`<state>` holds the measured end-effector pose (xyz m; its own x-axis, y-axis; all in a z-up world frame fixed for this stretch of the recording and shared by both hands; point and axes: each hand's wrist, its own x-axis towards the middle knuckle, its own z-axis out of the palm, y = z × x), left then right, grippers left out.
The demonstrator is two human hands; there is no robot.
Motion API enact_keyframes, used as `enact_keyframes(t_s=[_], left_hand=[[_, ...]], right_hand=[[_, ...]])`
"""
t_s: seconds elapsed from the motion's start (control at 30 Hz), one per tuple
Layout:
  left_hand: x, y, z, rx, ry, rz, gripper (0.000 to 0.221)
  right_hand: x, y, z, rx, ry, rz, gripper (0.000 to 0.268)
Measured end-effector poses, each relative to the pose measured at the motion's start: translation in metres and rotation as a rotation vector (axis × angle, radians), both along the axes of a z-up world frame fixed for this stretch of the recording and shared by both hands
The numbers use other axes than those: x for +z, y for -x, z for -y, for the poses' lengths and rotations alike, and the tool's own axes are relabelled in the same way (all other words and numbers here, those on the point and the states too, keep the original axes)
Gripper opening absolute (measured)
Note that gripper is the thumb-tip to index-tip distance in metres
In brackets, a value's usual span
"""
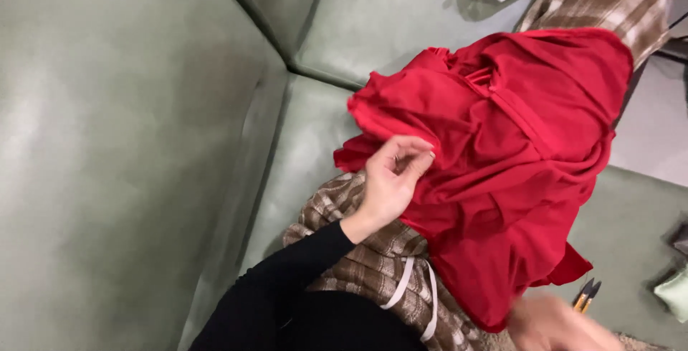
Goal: A person is hand-sewing a red garment, focusing on folding the fabric and making precise stitches.
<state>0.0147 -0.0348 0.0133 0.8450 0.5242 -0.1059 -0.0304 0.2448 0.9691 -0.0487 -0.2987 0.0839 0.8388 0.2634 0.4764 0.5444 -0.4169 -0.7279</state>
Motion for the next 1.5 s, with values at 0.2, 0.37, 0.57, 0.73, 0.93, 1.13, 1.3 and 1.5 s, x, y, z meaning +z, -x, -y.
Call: enact_keyframes(t_s=[0.2, 0.37, 0.57, 0.73, 0.93, 1.13, 1.3, 1.5], left_hand=[[0.018, 0.008, -0.014, -0.182, -0.257, 0.017, 0.029], [0.017, -0.006, -0.034, -0.022, -0.825, 0.091, 0.019], [0.005, -0.012, -0.052, 0.039, -1.042, 0.155, 0.021], [-0.001, -0.01, -0.057, 0.12, -0.265, -0.096, 0.012], [-0.026, 0.005, -0.064, 0.127, 0.103, -0.059, 0.019], [-0.038, 0.012, -0.052, 0.06, 0.251, -0.037, 0.021], [-0.027, 0.011, -0.053, -0.013, 0.375, 0.05, 0.014], [-0.041, 0.014, -0.045, 0.074, 0.462, 0.06, 0.02]], right_hand=[[0.036, -0.049, -0.001, 0.497, 0.385, -0.614, 0.009], [0.047, -0.031, 0.081, 0.229, 0.24, -0.836, 0.058], [-0.068, 0.004, 0.211, -0.869, 0.417, -0.573, 0.012], [-0.158, -0.012, 0.211, -0.979, 0.587, -0.815, 0.036], [-0.241, -0.002, 0.271, -1.04, 0.542, -0.892, 0.033], [-0.158, -0.016, 0.212, -0.893, 0.353, -0.253, 0.005], [-0.026, -0.071, 0.004, -0.413, -0.003, -0.36, 0.007], [-0.026, -0.093, -0.146, 0.09, 0.272, -0.235, 0.026]])
